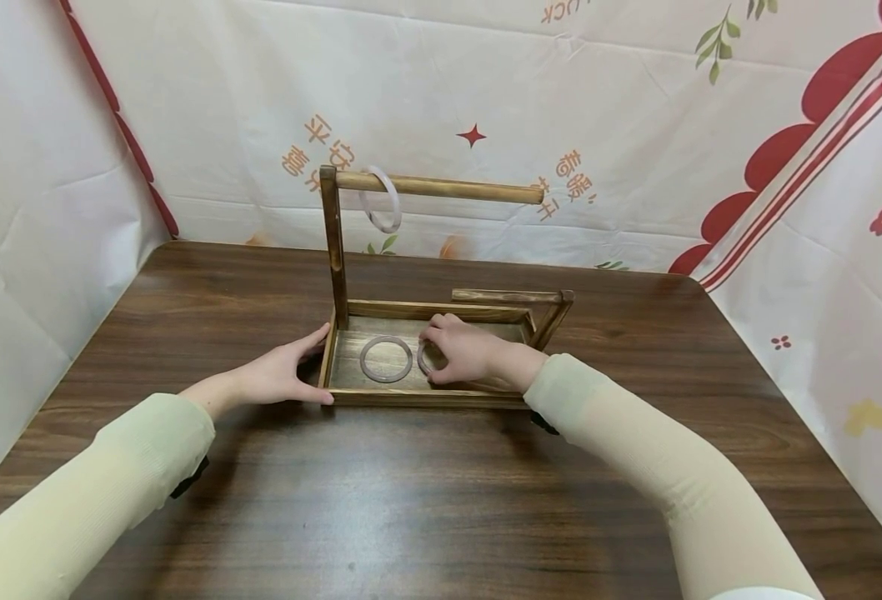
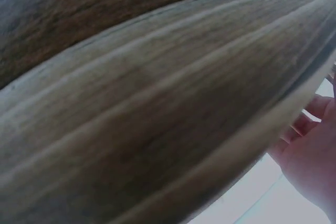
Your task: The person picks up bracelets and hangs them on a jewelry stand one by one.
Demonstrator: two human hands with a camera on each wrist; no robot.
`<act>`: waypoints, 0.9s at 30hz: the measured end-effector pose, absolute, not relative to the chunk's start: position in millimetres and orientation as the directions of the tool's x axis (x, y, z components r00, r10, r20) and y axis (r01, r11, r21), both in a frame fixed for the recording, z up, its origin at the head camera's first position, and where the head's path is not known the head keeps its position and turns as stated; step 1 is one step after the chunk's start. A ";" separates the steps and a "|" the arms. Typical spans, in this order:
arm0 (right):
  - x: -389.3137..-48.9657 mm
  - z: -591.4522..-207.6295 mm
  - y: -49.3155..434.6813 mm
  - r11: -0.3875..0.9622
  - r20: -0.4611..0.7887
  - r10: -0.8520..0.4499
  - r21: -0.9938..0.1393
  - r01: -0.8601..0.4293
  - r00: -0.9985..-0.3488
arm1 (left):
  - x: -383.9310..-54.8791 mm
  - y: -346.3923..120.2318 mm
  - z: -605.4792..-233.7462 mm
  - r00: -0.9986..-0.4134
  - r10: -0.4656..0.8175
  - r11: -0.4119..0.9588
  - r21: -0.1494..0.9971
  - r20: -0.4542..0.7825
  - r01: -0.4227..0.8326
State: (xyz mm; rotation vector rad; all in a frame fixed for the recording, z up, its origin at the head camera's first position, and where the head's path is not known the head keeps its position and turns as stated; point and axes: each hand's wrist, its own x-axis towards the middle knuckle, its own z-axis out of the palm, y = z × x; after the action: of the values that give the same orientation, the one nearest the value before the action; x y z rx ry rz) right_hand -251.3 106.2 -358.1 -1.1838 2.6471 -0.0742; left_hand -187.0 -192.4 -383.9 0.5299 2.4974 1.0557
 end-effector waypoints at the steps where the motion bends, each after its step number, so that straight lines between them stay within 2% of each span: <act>1: -251.3 -357.8 106.5 0.672 -0.193 -0.739 -0.144 -0.727 -0.645 | -186.8 -192.2 -383.6 -0.857 0.477 0.648 0.736 -0.194 0.194; 17: -246.4 -350.5 104.2 0.657 -0.145 -0.754 -0.190 -0.730 -0.641 | -185.0 -190.0 -383.6 -0.857 0.479 0.652 0.732 -0.192 0.200; 27: -235.6 -339.8 97.4 0.632 -0.136 -0.775 -0.162 -0.758 -0.617 | -184.3 -190.9 -380.9 -0.858 0.475 0.648 0.738 -0.196 0.190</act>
State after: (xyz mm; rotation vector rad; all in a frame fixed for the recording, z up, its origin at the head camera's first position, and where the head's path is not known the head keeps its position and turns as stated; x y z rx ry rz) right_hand -235.6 97.4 -339.8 -1.2630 2.6600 -0.1311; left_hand -184.3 -190.9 -380.9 0.5262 2.4945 1.0559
